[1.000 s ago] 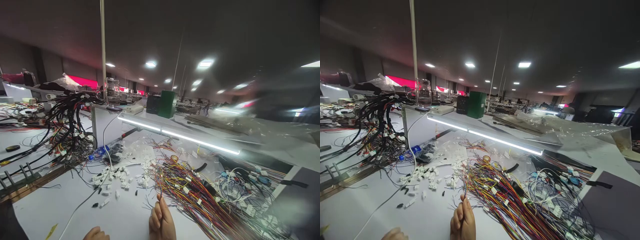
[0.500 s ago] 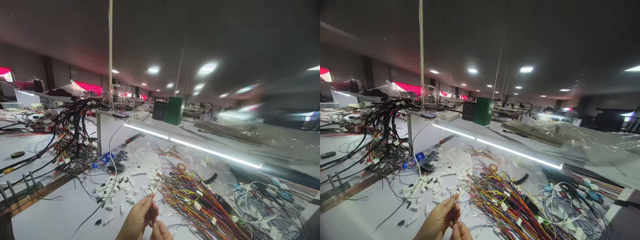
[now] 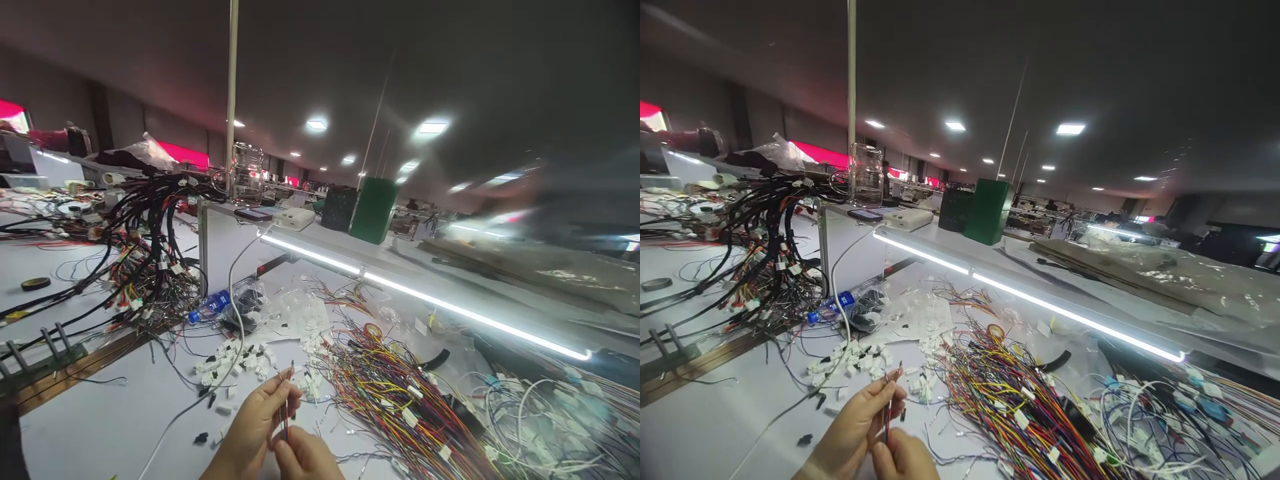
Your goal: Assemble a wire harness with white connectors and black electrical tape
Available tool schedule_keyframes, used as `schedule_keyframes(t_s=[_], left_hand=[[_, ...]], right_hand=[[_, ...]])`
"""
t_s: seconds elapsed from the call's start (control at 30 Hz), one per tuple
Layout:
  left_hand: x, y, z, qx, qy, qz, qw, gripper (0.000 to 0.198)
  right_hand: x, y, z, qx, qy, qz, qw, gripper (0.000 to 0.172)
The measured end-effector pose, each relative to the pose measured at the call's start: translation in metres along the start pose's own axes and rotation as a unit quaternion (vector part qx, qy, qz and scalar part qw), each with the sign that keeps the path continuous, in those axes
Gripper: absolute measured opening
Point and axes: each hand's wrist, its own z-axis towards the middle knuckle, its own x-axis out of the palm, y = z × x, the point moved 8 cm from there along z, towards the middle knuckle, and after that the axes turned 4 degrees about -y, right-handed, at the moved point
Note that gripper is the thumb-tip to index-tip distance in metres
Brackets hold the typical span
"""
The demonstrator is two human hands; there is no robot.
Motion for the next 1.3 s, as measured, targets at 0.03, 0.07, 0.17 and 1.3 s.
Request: schedule_keyframes(t_s=[0.03,0.07,0.17,1.3], left_hand=[[-0.004,0.0,0.001,-0.009,-0.016,-0.011,1.0,0.03],[-0.007,0.001,0.001,-0.016,-0.029,-0.021,0.999,0.032],[-0.008,0.004,0.0,-0.024,-0.04,-0.03,0.998,0.03],[-0.01,0.011,0.004,-0.032,-0.04,-0.099,0.994,0.028]], right_hand=[[-0.004,0.007,0.003,-0.011,0.002,0.003,1.0,0.047],[-0.009,0.011,0.005,-0.014,-0.003,0.02,1.0,0.047],[-0.021,0.014,0.003,0.008,-0.042,0.097,0.994,0.047],[-0.033,-0.006,0.0,0.099,-0.053,0.403,0.909,0.06]])
